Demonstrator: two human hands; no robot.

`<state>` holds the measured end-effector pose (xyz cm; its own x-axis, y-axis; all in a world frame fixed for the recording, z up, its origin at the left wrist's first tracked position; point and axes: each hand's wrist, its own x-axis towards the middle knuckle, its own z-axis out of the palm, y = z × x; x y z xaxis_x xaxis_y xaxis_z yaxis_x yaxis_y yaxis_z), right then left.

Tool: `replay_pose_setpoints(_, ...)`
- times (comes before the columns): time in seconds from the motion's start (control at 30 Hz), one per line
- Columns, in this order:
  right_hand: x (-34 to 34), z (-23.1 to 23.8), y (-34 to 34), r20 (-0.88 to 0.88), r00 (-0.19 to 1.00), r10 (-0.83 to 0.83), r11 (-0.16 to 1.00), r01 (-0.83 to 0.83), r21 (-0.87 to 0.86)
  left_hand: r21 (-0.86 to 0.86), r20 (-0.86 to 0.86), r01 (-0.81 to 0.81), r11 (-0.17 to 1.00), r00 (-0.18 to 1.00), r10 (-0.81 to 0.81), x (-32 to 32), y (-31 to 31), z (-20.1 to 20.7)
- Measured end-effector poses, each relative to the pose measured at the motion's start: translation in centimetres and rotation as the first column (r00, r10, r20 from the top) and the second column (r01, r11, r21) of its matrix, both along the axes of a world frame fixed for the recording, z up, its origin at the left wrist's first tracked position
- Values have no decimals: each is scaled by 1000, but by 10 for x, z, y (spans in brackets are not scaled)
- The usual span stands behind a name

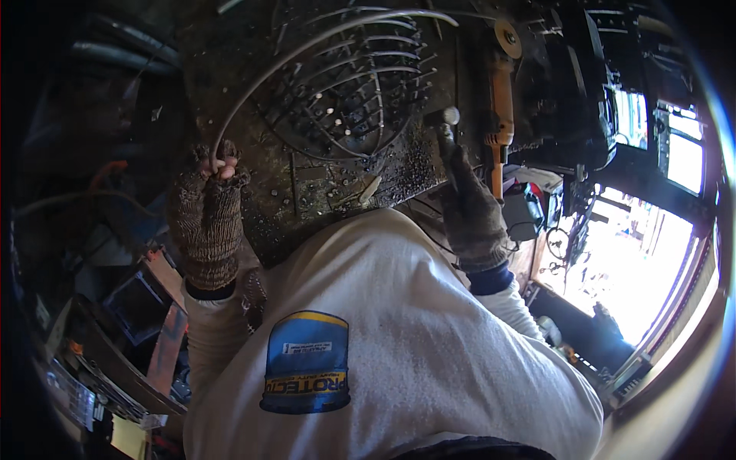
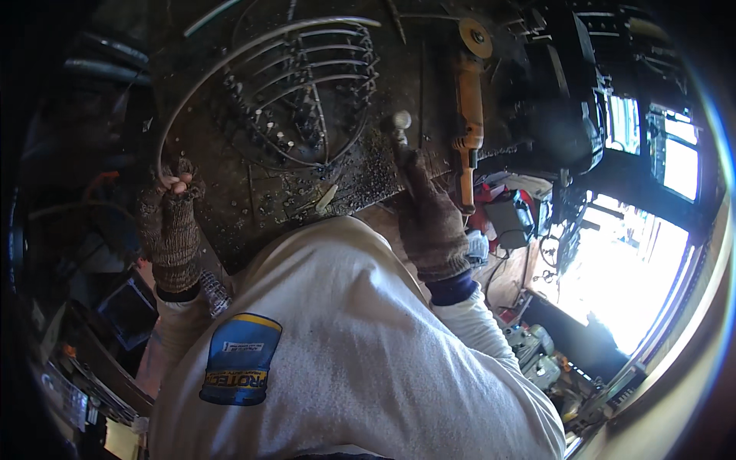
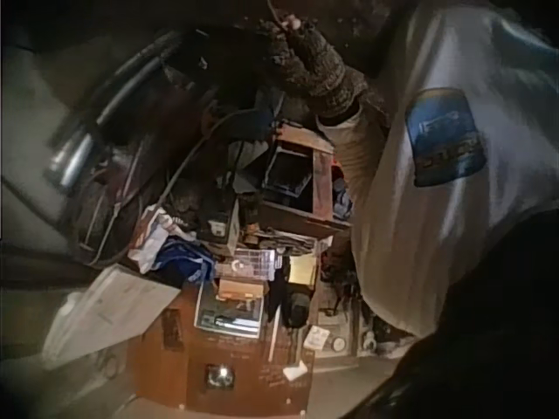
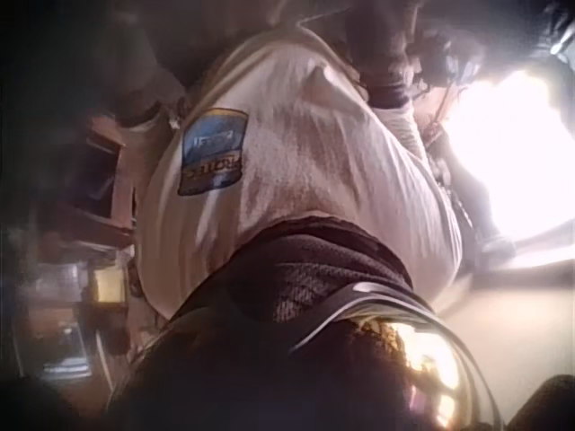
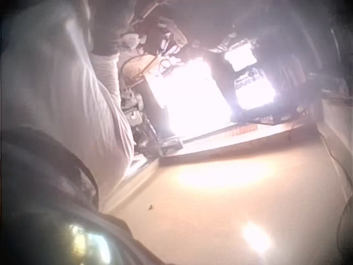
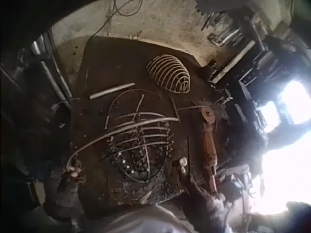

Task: The person holds curved metal bars against a circular frame, hits them with a hammer to align them, and uses an angle grinder to cut or smooth the metal pieces.

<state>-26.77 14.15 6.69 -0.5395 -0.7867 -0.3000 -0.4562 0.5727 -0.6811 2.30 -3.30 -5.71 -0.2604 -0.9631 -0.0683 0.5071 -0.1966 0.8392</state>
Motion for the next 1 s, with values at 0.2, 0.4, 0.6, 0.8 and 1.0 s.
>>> replay_pose_setpoints(0.2,-20,-41,16,-490,846,211,977,-179,113,117,80,46,992,995,-56,-5,1,13)
replay_pose_setpoints(0.4,-20,-30,6,-449,854,263,962,-199,186,-25,112,30,999,993,-27,-10,4,13)
replay_pose_setpoints(0.6,-37,-28,-5,-255,964,82,933,-164,-321,-543,712,295,786,659,244,-9,-1,15)
replay_pose_setpoints(0.8,-72,18,-87,-579,792,196,831,-447,-331,-405,547,249,880,837,15,-18,-8,31)
replay_pose_setpoints(1.0,-85,-8,-94,-360,858,368,815,-484,-320,-403,850,388,829,494,182,-23,-7,55)
